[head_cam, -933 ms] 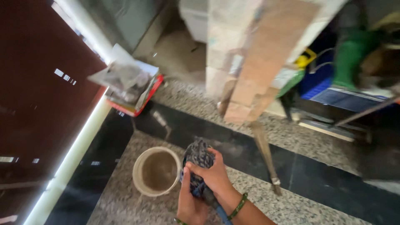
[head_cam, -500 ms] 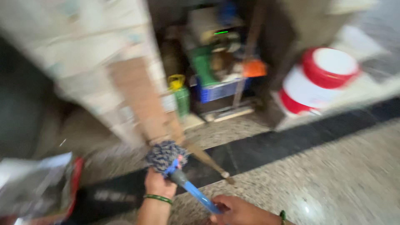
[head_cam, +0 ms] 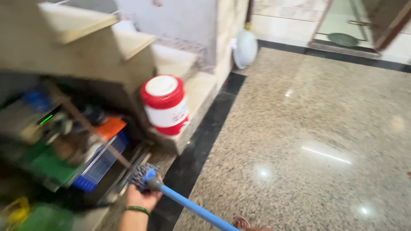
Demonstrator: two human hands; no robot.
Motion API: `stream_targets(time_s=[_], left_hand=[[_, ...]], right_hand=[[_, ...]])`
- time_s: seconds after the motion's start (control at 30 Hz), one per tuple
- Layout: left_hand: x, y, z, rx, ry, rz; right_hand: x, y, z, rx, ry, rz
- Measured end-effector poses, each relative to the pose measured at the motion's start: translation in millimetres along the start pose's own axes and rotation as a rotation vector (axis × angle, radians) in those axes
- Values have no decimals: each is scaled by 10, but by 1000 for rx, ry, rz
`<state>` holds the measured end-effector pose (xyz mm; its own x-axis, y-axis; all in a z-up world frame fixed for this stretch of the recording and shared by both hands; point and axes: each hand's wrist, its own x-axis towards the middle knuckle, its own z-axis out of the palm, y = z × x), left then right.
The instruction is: The person mops a granite floor, maneuvering around a water cooler and under hanging clothes, then rinses and wrings the mop in a bucket.
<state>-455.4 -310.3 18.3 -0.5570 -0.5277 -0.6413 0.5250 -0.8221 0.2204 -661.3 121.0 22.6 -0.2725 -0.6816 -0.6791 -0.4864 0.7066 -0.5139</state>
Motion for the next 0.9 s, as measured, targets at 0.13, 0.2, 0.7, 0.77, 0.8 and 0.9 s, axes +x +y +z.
stream_targets(time_s=[0.13,0.2,0.7,0.77,0.8,0.9], left_hand=[[1064,-866,232,179,327,-237],[1360,-1205,552,309,453,-192],[2688,-2433,3117,492,70,-200],[3081,-2478,3208,481,82,-234],[3324,-2502,3268,476,88,-251],[4010,-2500,3451,446,27,-266]], right_hand=[[273,775,-573,9,129,128],[397,1155,-861,-2,182,187],[1838,1638,-5102,-312,514,304],[2090,1435,-5793,-334,533,249],[2217,1378,-6128,-299,530,228],[2739,1442,-6462,82,461,249]])
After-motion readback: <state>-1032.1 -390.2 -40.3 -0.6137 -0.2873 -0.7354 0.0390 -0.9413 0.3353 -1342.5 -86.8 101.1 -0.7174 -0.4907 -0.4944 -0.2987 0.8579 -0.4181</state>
